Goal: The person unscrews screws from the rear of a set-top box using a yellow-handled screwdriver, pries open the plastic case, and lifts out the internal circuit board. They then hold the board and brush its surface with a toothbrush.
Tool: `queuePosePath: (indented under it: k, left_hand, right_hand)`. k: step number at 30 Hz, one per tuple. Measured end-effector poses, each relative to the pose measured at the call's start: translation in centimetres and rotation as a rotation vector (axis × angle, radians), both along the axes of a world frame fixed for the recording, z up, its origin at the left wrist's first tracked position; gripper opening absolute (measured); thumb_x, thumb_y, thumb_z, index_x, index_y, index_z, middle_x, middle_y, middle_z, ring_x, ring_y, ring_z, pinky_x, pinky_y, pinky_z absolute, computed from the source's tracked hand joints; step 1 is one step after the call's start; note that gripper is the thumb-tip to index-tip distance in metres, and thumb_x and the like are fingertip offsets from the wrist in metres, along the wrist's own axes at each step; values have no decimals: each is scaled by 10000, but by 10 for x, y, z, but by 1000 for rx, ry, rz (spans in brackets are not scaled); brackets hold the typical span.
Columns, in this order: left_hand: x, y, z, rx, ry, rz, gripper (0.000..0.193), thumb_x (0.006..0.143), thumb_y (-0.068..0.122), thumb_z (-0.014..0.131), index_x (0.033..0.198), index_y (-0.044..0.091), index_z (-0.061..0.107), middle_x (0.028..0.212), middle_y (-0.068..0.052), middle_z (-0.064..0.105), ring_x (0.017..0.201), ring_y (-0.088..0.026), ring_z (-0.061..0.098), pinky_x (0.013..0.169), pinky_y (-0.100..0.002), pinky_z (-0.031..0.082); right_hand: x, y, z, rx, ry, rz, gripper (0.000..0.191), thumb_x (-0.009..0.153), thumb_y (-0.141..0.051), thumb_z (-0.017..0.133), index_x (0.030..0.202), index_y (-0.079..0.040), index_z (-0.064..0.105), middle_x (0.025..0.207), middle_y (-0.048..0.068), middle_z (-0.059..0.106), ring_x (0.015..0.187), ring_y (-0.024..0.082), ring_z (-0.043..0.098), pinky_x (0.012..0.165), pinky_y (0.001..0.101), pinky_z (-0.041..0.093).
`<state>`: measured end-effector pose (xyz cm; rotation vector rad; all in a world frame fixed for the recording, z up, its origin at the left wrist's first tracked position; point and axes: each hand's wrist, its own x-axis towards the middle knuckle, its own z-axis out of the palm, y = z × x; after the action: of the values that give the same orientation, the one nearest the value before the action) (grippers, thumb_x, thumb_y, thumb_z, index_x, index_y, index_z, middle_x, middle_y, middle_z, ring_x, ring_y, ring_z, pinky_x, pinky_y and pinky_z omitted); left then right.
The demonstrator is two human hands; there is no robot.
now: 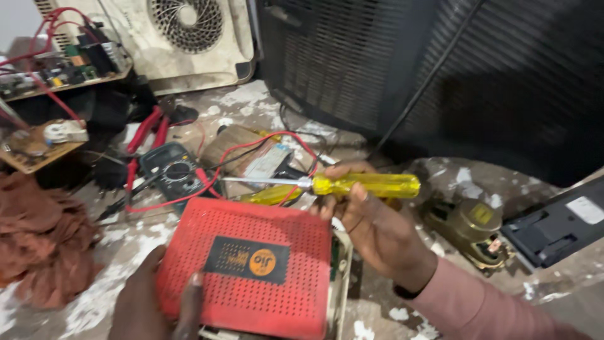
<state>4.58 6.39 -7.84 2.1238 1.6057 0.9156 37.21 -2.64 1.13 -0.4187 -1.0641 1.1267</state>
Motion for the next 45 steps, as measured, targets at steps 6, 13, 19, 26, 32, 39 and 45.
queuePosePath:
  k: [6, 13, 19, 26, 32, 39, 45]
  left_hand:
    - [-20, 51, -55, -205, 119, 30, 907, 704, 460, 826, 1460, 32, 563, 1006, -160, 831, 971, -271, 811, 924, -402, 607]
    - [-24, 37, -46, -158, -223, -205, 788, 771, 423, 777, 1375, -55, 607, 994, -192, 784, 910, -294, 794, 832, -420, 634]
    - [3, -5, -10, 199, -2, 51, 732, 741, 315, 794, 1329, -69, 589, 1003, -293, 682, 918, -409, 711, 861, -500, 554]
    - [9, -14, 8, 198, -7, 37, 742, 735, 324, 787, 1331, -59, 566, 977, -273, 646, 904, -395, 681, 863, -496, 537]
    - [12, -17, 10, 218, -4, 48, 705, 740, 298, 780, 1323, -35, 565, 1041, -266, 641, 986, -417, 645, 888, -502, 508]
    - [16, -26, 26, 220, -29, 23, 668, 778, 285, 756, 1325, -34, 544, 1073, -264, 634, 1037, -422, 623, 923, -510, 485]
    - [20, -38, 43, 178, -59, 51, 681, 800, 268, 745, 1376, -28, 533, 1100, -260, 618, 1063, -423, 604, 929, -509, 472]
  right_hand:
    - [1, 0, 2, 2, -14, 16, 408, 1107, -267, 581, 1374, 36, 520, 1236, 165, 614, 1050, 212, 634, 1062, 433, 497]
    - [0, 0, -2, -4, -3, 0, 395, 1107, -255, 566, 1377, 31, 534, 1246, 152, 617, 1053, 213, 619, 1005, 388, 494]
    - [2, -1, -1, -16, 13, -11, 383, 1091, -230, 569, 1358, 43, 539, 1210, 154, 627, 1033, 209, 617, 978, 391, 501]
    - [3, -1, -2, -17, 14, 0, 398, 1097, -241, 566, 1368, 48, 528, 1146, 143, 625, 1048, 212, 615, 994, 399, 493]
    - [2, 1, -5, -21, 24, -45, 413, 1075, -242, 579, 1351, 63, 544, 1124, 139, 634, 1037, 220, 610, 987, 405, 480]
    - [2, 0, -3, -15, 43, -43, 396, 1075, -229, 587, 1338, 63, 541, 1150, 120, 602, 1058, 218, 600, 1007, 394, 463]
    - [1, -2, -1, -16, 43, -34, 386, 1082, -221, 583, 1348, 56, 541, 1178, 122, 597, 1063, 212, 598, 1015, 383, 462]
